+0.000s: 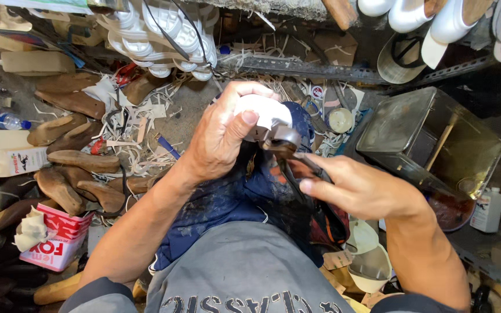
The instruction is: The person holds a white shoe on their lap and uses a hammer to tap the sole and edges. They then use pliers to pull and adjust parts of the shoe's sole and upper. The person continues to hammer and pull at the shoe, working on different sections of the sole and edges.
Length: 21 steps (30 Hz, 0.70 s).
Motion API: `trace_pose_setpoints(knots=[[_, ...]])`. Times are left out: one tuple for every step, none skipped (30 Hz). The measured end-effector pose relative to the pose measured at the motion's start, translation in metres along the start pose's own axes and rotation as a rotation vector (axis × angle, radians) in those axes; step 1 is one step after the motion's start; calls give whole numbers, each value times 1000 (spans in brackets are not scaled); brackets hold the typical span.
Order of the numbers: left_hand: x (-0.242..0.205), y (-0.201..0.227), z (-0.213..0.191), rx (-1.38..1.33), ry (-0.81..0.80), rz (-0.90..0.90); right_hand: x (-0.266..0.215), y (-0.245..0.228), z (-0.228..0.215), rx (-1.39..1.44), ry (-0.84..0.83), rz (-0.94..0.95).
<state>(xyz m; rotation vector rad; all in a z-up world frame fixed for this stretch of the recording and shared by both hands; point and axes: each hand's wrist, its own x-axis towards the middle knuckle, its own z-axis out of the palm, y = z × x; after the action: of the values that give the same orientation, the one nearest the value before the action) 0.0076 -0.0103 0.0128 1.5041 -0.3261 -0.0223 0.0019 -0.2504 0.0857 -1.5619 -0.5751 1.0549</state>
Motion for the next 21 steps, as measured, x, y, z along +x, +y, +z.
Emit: trace_pose_setpoints(knots=[[0,1,1,14,-6,2,-1,-7,0,39,-10,0],[-1,2,3,19,-21,0,-6,-15,3,84,-9,8],[1,4,4,11,-30,-1,-10,-13,7,86,2,13],[4,6,4,-3,-15,5,-15,-12,8,17,-55,29],[7,8,5,-17,-1,11,-19,-11,10,-51,-112,45],[9,7,5,-20,-2,15,-27,1,13,-55,-109,46],[11,5,4,-14,-13,33,-35,13,17,-149,-33,67],[12,4,4,-8,-20,46,-44,25,22,-241,37,88],[11,5,4,-10,-16,47,-39,22,22,-243,35,90],[12,6,5,4,-48,60,-36,19,24,-236,95,108],[12,6,7,19,-80,74,-33,16,26,-230,154,126],[11,6,9,15,-86,81,-36,21,24,-234,162,127],[9,6,11,9,-98,81,-39,27,22,-336,230,136],[5,6,14,2,-110,75,-43,33,21,-433,295,147],[2,8,15,-2,-115,74,-43,23,21,-432,299,151],[1,9,16,22,-145,88,-44,13,20,-517,320,146],[0,10,17,47,-175,102,-44,2,18,-603,340,140],[-2,13,19,40,-175,106,-50,1,17,-609,342,146],[-4,16,22,117,-205,137,-56,0,15,-730,327,181],[-7,19,24,193,-238,165,-63,0,15,-847,313,220],[-11,16,29,185,-240,168,-66,-10,16,-850,317,227]])
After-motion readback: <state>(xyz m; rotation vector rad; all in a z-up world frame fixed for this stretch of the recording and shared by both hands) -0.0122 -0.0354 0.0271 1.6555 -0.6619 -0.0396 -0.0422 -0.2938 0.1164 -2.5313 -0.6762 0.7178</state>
